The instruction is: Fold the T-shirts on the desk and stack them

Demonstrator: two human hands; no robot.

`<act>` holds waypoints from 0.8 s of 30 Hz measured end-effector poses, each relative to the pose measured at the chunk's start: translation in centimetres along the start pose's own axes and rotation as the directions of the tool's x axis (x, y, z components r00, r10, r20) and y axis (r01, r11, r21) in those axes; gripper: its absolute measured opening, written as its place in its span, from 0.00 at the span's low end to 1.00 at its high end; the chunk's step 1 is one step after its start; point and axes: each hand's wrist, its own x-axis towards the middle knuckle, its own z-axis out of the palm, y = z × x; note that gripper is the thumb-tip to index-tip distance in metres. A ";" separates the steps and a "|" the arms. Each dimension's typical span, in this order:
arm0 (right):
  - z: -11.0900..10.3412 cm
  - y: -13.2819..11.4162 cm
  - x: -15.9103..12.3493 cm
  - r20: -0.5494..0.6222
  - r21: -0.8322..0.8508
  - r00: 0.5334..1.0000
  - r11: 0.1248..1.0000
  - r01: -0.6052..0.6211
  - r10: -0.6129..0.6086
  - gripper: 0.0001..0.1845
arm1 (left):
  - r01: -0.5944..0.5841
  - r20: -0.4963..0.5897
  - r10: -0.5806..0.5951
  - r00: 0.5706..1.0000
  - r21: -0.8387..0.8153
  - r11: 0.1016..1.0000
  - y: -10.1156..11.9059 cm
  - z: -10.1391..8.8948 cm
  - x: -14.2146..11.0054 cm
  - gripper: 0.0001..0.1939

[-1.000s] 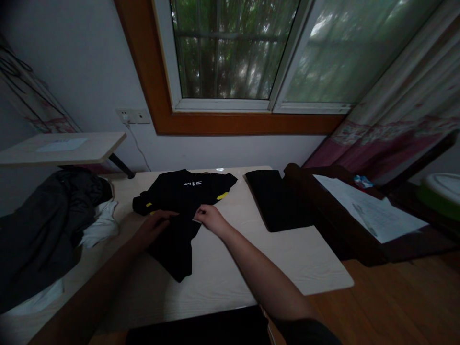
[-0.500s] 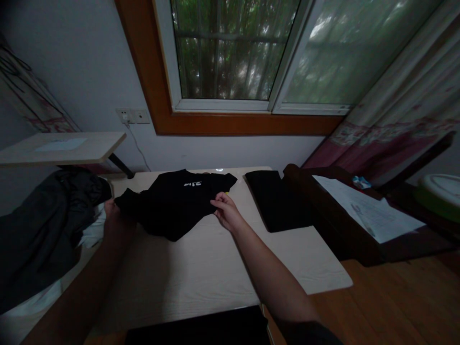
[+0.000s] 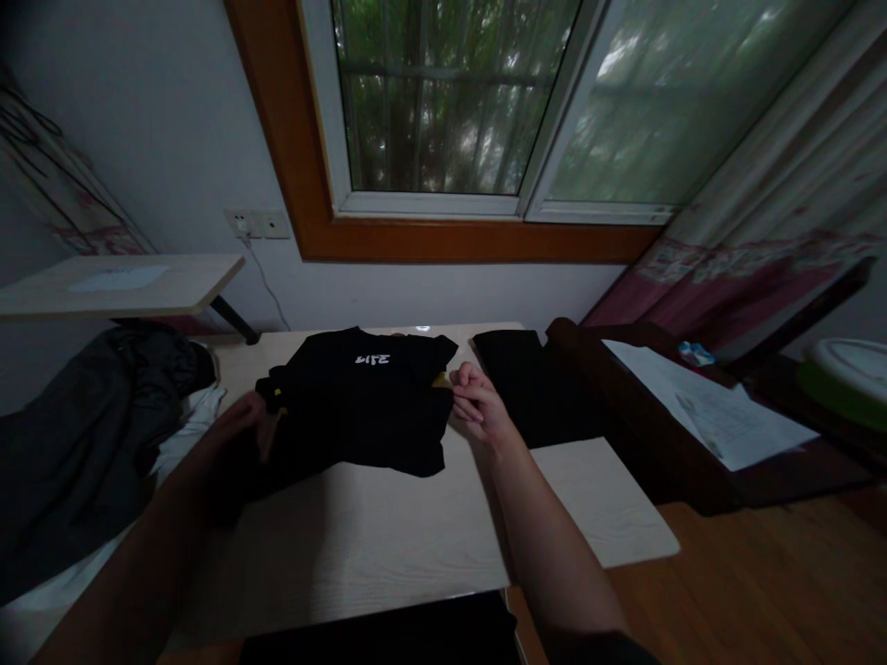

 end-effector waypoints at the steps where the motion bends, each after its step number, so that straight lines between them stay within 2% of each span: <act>1: 0.0 0.0 0.0 -0.010 -0.008 1.000 1.000 0.015 -0.015 0.17 | 0.042 0.141 -0.036 0.989 -0.035 0.998 -0.2 0.0 -0.1 0.14; 3: 0.1 0.3 0.1 -0.034 -0.036 0.999 0.999 0.032 -0.034 0.15 | 0.150 0.342 -0.101 0.934 -0.120 0.981 -0.5 0.0 -0.2 0.18; 4: 0.2 0.7 0.3 -0.036 -0.057 0.999 0.998 0.032 -0.034 0.14 | 0.167 0.374 -0.107 0.921 -0.130 0.977 -0.6 0.0 -0.2 0.20; 7: 0.7 2.2 0.9 -0.036 -0.168 0.999 0.985 0.024 -0.030 0.11 | 0.133 0.378 -0.086 0.922 -0.098 0.986 -1.0 0.1 0.2 0.20; 10: 1.2 3.8 1.3 -0.016 -0.360 0.998 0.932 0.049 -0.059 0.14 | 0.084 0.377 -0.083 0.922 0.014 0.996 -1.1 0.5 0.7 0.20; 13: 1.3 4.7 1.5 0.176 -0.612 0.982 0.773 0.167 -0.073 0.15 | 0.050 0.400 -0.118 0.909 0.175 0.983 -0.9 0.9 0.9 0.22; 16: 1.2 5.1 1.5 0.381 -0.764 0.924 0.551 0.334 -0.032 0.14 | 0.036 0.397 -0.153 0.905 0.287 0.957 -0.3 1.0 1.0 0.23; 18: 1.2 5.2 1.4 0.422 -0.808 0.906 0.453 0.378 -0.003 0.13 | 0.068 0.383 -0.198 0.902 0.327 0.942 0.2 1.1 0.9 0.23; 20: 1.2 5.1 1.3 0.426 -0.839 0.904 0.389 0.380 0.035 0.11 | 0.133 0.376 -0.275 0.885 0.360 0.923 0.6 1.1 0.9 0.23; 24: 1.4 4.3 1.0 0.468 -0.854 0.869 0.337 0.396 0.163 0.07 | 0.288 0.347 -0.466 0.814 0.456 0.842 0.7 1.2 0.5 0.26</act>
